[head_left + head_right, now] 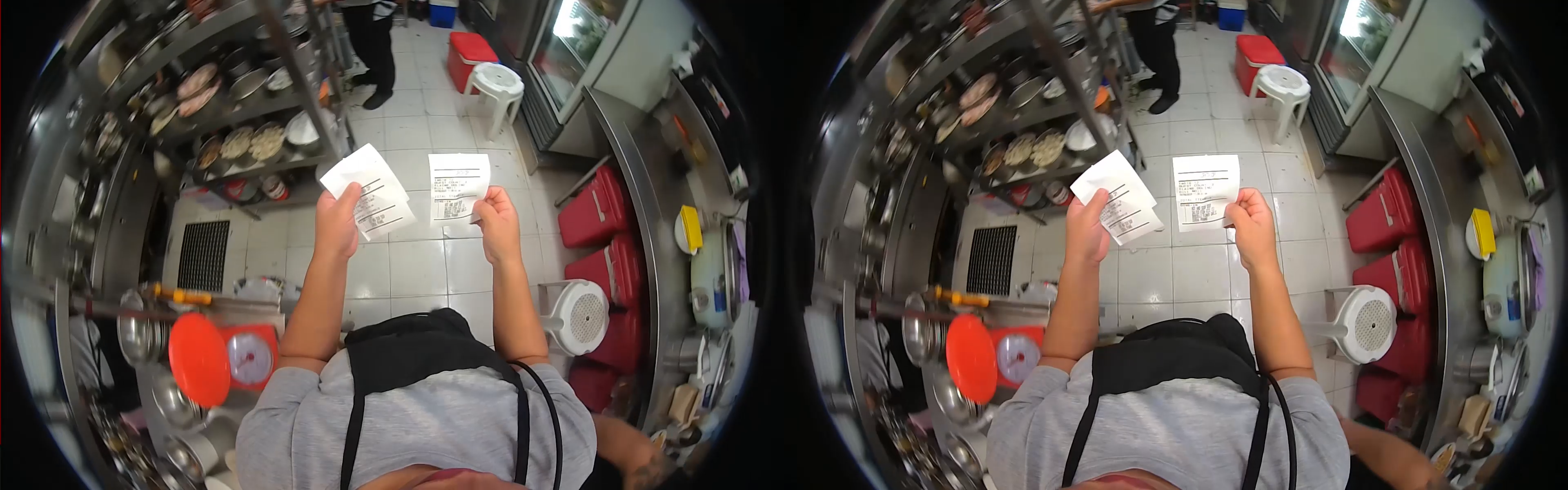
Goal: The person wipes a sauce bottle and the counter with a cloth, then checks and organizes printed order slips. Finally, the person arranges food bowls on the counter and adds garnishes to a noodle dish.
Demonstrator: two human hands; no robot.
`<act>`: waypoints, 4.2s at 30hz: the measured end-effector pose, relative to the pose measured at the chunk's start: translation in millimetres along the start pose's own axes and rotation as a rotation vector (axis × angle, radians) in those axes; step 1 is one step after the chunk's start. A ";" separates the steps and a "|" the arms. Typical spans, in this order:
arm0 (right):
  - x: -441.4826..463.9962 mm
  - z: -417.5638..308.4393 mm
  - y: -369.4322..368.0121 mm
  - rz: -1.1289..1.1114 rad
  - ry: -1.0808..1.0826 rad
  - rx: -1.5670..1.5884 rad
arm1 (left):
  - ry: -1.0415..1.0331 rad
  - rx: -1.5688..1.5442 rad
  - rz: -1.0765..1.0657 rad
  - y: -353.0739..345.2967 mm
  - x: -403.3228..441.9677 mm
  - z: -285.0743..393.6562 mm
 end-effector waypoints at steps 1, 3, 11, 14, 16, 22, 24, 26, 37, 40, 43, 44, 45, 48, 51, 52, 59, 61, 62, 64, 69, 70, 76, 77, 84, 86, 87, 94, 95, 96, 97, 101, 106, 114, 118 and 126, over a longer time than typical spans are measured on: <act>16.5 -2.4 9.4 0.026 -0.002 0.031 | 0.006 0.009 -0.016 -5.9 17.7 -13.5; 53.0 -3.3 30.9 0.056 -0.008 0.031 | 0.024 -0.013 -0.039 -20.7 51.6 -40.7; 225.8 -41.9 93.7 -0.073 -0.063 0.021 | 0.028 0.024 0.004 -80.9 205.8 -136.8; 280.5 -65.8 69.8 -0.344 -0.136 -0.034 | 0.027 0.055 0.013 -94.8 256.3 -151.7; 311.1 -65.3 50.2 -0.355 -0.242 -0.177 | 0.017 0.081 0.016 -98.9 283.4 -159.8; 417.2 -46.7 -11.2 -0.429 -0.269 -0.374 | 0.085 0.154 -0.024 -88.1 372.3 -186.1; 457.8 -44.8 -23.2 -0.463 -0.273 -0.407 | 0.103 0.167 -0.062 -82.3 405.9 -196.8; 503.4 -38.5 -26.4 -0.434 -0.199 -0.471 | 0.101 0.206 -0.084 -75.6 447.4 -205.4; 723.1 -84.6 -51.6 -0.302 -0.064 -0.487 | 0.221 0.366 -0.287 -71.3 662.8 -267.3; 785.4 -85.6 -64.2 -0.351 -0.095 -0.449 | 0.170 0.478 -0.327 -60.2 720.0 -278.5; 847.8 -90.5 -85.1 -0.427 -0.117 -0.355 | 0.057 0.492 -0.208 -49.1 777.8 -281.3; 865.2 -95.2 -93.8 -0.460 -0.108 -0.351 | 0.023 0.502 -0.169 -45.4 795.5 -280.1; 885.0 -99.4 -102.6 -0.494 -0.102 -0.342 | -0.043 0.502 -0.135 -42.9 815.6 -275.8; 947.3 -101.5 -121.4 -0.608 -0.185 -0.339 | -0.214 0.524 -0.019 -28.7 875.4 -252.9; 996.6 -106.1 -151.4 -0.699 -0.247 -0.357 | -0.383 0.537 0.149 -8.3 924.3 -204.0; 1010.0 -103.9 -161.5 -0.721 -0.260 -0.364 | -0.418 0.542 0.212 -3.2 936.2 -183.6; 1079.1 -52.8 -217.0 -0.864 -0.312 -0.395 | -0.976 1.039 0.432 61.0 1017.5 -11.1; 1099.8 -37.2 -230.6 -0.835 -0.307 -0.400 | -1.038 1.168 0.496 65.0 1039.3 36.9; 1111.6 -27.3 -234.9 -0.829 -0.306 -0.390 | -1.057 1.226 0.501 65.0 1050.1 58.0; 1134.6 -24.0 -245.0 -0.758 -0.240 -0.505 | -1.127 1.315 0.571 62.2 1075.2 99.6; 1195.5 1.4 -261.2 -0.612 -0.244 -0.525 | -1.334 1.630 0.625 57.4 1138.7 210.6; 1204.8 4.6 -265.1 -0.581 -0.234 -0.529 | -1.333 1.668 0.649 59.1 1150.8 231.6; 1236.0 37.0 -288.8 -0.547 -0.407 -0.456 | -1.513 1.763 0.838 68.1 1187.7 300.0; 1237.9 37.2 -297.2 -0.564 -0.405 -0.483 | -1.443 1.743 0.857 71.7 1190.9 309.6; 1262.4 39.7 -343.0 -0.693 -0.445 -0.466 | -1.465 1.605 0.840 58.7 1188.3 319.9; 1269.4 41.5 -350.0 -0.734 -0.456 -0.459 | -1.471 1.676 0.883 62.1 1182.4 311.7; 1271.6 41.9 -352.7 -0.746 -0.465 -0.456 | -1.423 1.656 0.858 66.1 1180.1 309.0; 1285.2 46.9 -344.9 -0.769 -0.468 -0.508 | -1.447 1.518 0.929 82.6 1135.8 301.1; 1284.8 45.4 -342.3 -0.759 -0.467 -0.518 | -1.470 1.561 1.021 76.8 1123.6 303.8; 1285.2 45.0 -339.9 -0.750 -0.466 -0.528 | -1.490 1.602 1.114 69.4 1111.0 308.5; 1286.3 46.2 -336.8 -0.748 -0.479 -0.518 | -1.460 1.637 1.228 60.7 1100.0 311.5; 1286.0 52.7 -330.2 -0.758 -0.514 -0.547 | -1.368 1.752 1.286 51.5 1083.9 352.0; 1278.0 59.5 -339.3 -0.805 -0.529 -0.545 | -1.337 1.989 1.451 37.3 1096.6 378.1; 1269.7 75.1 -352.2 -1.087 -0.595 -0.730 | -1.374 2.177 1.194 39.2 1093.3 215.4; 1268.9 88.2 -373.7 -1.435 -0.297 -0.904 | -0.559 1.921 0.745 91.3 1079.9 22.9; 1124.5 65.8 -397.9 -1.868 -0.493 -0.701 | 0.041 0.545 1.024 103.5 922.1 -281.1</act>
Point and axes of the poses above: each hand's wrist, its own x-axis towards the middle knuckle, its own y-axis out of the back of the hand, z = x × y, the point moved 5 cm from there along x, towards the middle knuckle, and after that the axes turned 12 degrees about -y, right-handed, at the moved point
